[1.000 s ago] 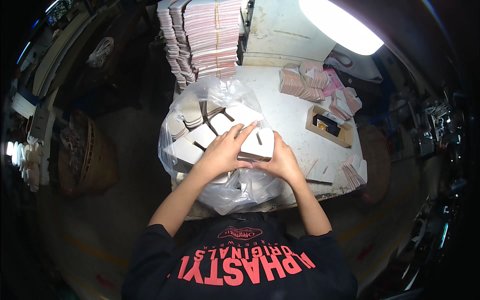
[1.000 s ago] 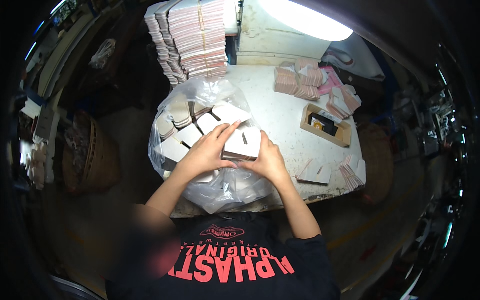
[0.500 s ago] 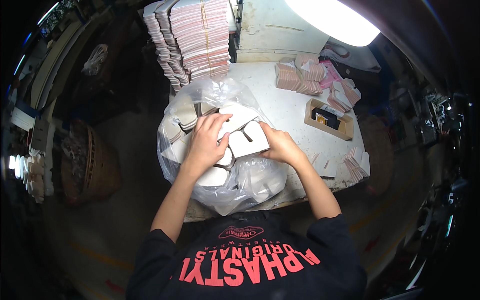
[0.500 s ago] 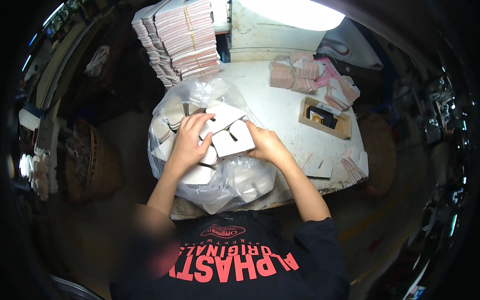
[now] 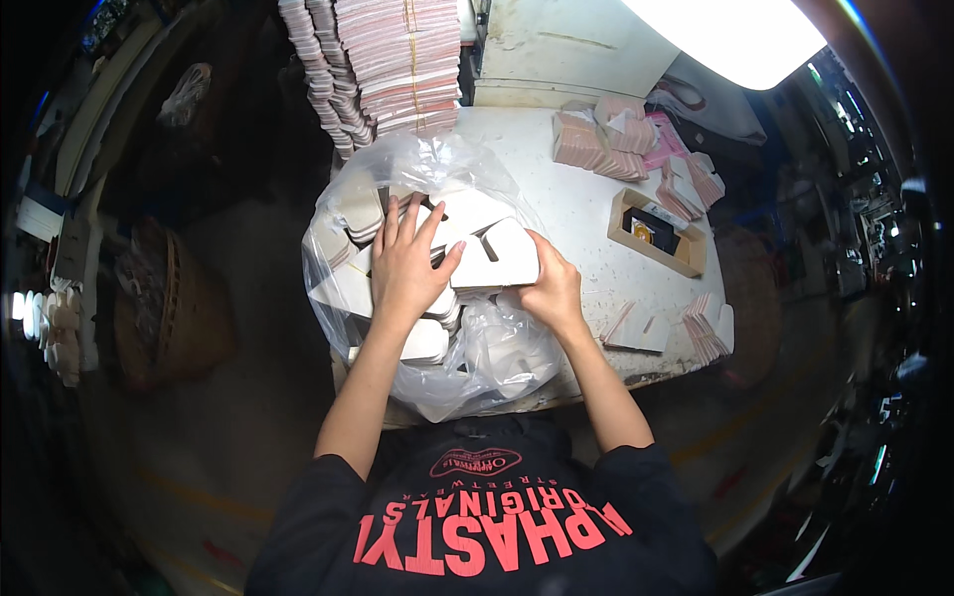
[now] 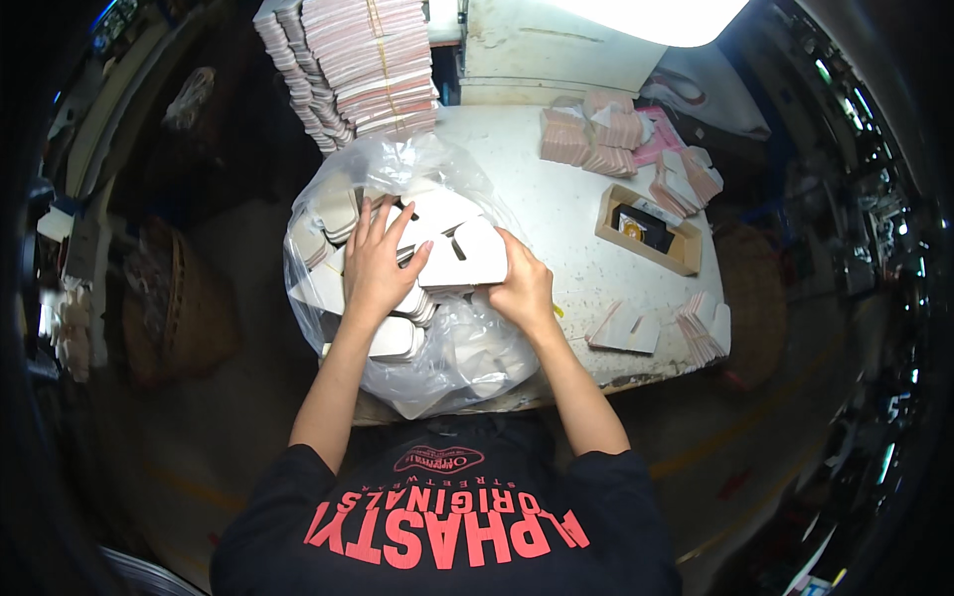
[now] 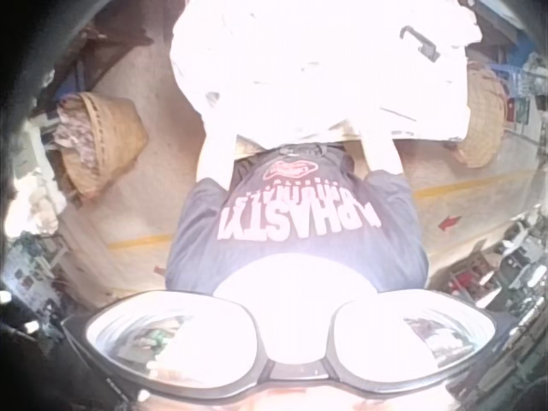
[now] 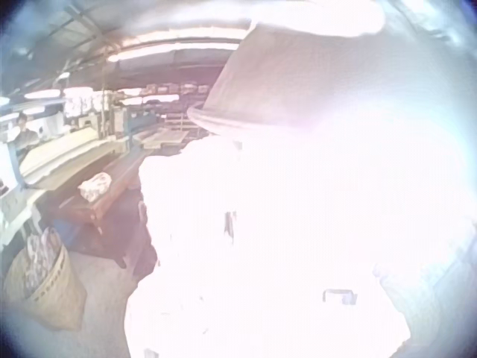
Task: The person places stacks of small white rectangular items into a clear plastic bag on a table. They repeatedly pick up stacks, insert them into the bag, and adjust the contents. The person also briefly handles a woven basket and a red plastic basket before returning to the bagging task.
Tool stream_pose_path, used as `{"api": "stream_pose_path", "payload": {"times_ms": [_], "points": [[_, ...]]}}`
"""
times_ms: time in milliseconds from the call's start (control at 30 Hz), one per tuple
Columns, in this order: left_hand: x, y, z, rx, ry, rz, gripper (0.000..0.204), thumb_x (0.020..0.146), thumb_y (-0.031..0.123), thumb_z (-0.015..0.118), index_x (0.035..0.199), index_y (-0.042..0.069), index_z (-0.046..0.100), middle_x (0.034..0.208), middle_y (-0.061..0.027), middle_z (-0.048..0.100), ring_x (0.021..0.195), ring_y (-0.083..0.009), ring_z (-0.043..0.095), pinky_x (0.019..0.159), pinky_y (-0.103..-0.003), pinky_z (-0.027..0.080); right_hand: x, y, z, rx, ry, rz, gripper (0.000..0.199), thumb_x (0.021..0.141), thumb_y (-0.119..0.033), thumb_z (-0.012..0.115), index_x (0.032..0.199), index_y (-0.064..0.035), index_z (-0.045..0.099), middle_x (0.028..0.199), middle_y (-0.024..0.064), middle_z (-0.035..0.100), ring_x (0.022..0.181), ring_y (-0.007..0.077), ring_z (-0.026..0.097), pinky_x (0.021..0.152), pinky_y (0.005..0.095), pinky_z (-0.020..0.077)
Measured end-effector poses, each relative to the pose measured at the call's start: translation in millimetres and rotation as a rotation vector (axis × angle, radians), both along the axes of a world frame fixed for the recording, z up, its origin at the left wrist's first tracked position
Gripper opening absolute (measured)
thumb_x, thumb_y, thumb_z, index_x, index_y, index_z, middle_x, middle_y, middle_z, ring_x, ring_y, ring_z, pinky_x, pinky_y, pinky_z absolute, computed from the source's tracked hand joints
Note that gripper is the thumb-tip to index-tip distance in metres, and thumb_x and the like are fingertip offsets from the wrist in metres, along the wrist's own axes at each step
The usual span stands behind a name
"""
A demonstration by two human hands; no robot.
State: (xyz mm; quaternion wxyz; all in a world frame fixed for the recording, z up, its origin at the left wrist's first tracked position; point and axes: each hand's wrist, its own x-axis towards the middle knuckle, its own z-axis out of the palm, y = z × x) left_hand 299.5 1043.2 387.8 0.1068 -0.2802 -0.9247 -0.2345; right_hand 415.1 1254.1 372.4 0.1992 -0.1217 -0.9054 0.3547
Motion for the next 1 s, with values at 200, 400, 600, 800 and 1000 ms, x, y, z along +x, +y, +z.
{"api": "stream_pose_path", "payload": {"times_ms": [200,400,600,800,1000], "points": [[-0.6,-7.1,6.7,-0.014,-0.031,-0.054,0.06,0.097,0.046,0.071,0.148,0.016,0.064,0.165,-0.0146,0.046,0.157,-0.0417,0.032,0.125,-0.053,0.03,0.0,2.3,-10.6,0.062,-0.007,0.048,0.084,0.068,-0.007,0.087,0.145,-0.005,0.056,0.129,0.0216,0.071,0.116,0.0398,0.071,0.097,0.044,0.0587],[8.4,0.7,24.1,0.092,-0.107,-0.02,0.058,0.096,0.033,0.073,0.15,0.014,0.06,0.162,-0.0181,0.046,0.157,-0.0447,0.03,0.127,-0.06,0.023,4.5,13.1,-1.6,0.08,-0.04,0.134,0.107,0.068,-0.014,0.091,0.16,-0.0059,0.038,0.148,0.0266,0.057,0.135,0.0445,0.057,0.114,0.0503,0.0461],[41.7,15.9,24.5,-0.142,-0.068,-0.316,0.071,0.094,0.047,0.074,0.159,0.03,0.052,0.172,-0.0134,0.035,0.16,-0.0394,0.028,0.129,-0.062,0.019,5.4,47.8,55.8,0.496,-0.527,0.19,0.125,0.066,-0.024,0.096,0.169,-0.0196,0.026,0.168,0.0262,0.033,0.15,0.0411,0.044,0.123,0.055,0.0359],[39.0,16.3,17.1,-0.149,-0.077,-0.243,0.077,0.093,0.052,0.073,0.162,0.033,0.045,0.172,-0.0087,0.036,0.16,-0.0319,0.031,0.129,-0.061,0.021,-50.2,153.9,81.9,0.131,-0.147,0.325,0.112,0.081,-0.021,0.091,0.17,-0.0176,0.023,0.171,0.0271,0.025,0.153,0.0478,0.036,0.121,0.0534,0.0407],[38.4,13.2,13.6,-0.056,-0.092,-0.241,0.076,0.092,0.05,0.074,0.161,0.031,0.048,0.17,-0.0071,0.039,0.159,-0.0293,0.032,0.129,-0.059,0.023,-140.3,266.9,50.6,0.27,-0.149,-0.419,0.127,0.077,-0.047,0.094,0.171,-0.0154,0.015,0.167,0.0406,0.017,0.152,0.0541,0.034,0.123,0.0563,0.0346]]}}
